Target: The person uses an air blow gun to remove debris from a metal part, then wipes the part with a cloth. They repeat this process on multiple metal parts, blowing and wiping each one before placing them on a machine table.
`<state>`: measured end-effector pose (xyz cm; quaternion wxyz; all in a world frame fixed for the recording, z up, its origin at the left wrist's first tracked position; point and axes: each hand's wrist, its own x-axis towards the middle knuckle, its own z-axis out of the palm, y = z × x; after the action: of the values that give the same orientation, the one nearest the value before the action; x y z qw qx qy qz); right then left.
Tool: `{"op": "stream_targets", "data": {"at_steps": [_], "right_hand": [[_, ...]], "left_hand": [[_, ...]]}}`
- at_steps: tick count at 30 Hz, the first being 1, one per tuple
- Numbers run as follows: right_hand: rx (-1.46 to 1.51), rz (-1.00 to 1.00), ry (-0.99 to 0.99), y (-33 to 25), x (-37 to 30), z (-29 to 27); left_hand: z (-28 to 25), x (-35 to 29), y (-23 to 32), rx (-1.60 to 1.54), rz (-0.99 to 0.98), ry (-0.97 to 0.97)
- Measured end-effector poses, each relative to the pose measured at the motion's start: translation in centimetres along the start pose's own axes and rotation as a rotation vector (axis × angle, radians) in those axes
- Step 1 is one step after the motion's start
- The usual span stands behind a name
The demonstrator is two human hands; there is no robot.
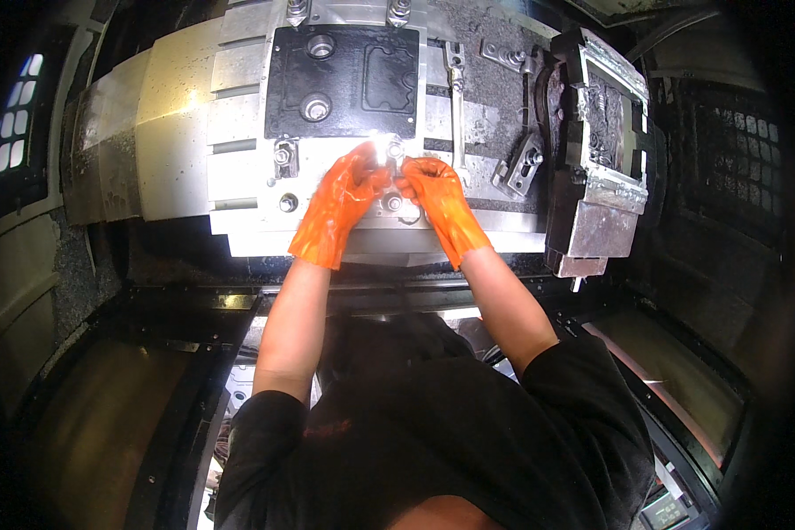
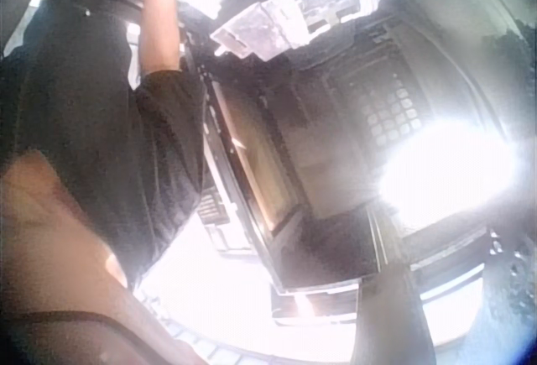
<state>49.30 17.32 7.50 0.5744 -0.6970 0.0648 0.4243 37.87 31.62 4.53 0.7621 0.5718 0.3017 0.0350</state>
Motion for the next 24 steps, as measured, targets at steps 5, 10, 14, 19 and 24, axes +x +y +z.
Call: {"op": "stream_targets", "data": {"at_steps": [5,10,14,19,24], "right_hand": [[0.015,-0.009,-0.022,0.1,0.2,-0.2],[-0.585,-0.358,0.195,-3.3,-2.5,1.1],[-1.304,-0.637,0.184,-7.7,-3.4,3.2],[-1.627,-0.349,-0.102,-10.8,-2.0,4.9],[-1.737,-0.468,-0.308,-9.2,-1.1,3.9]], "left_hand": [[-0.1,0.2,-0.4,-0.013,0.02,-0.016],[-0.2,0.4,-0.4,-0.023,0.053,-0.022],[0.0,0.4,-1.4,-0.154,0.185,-0.055],[0.0,0.4,-1.2,-0.165,0.179,-0.065],[1.1,-1.2,2.8,-0.142,0.073,0.021]]}}
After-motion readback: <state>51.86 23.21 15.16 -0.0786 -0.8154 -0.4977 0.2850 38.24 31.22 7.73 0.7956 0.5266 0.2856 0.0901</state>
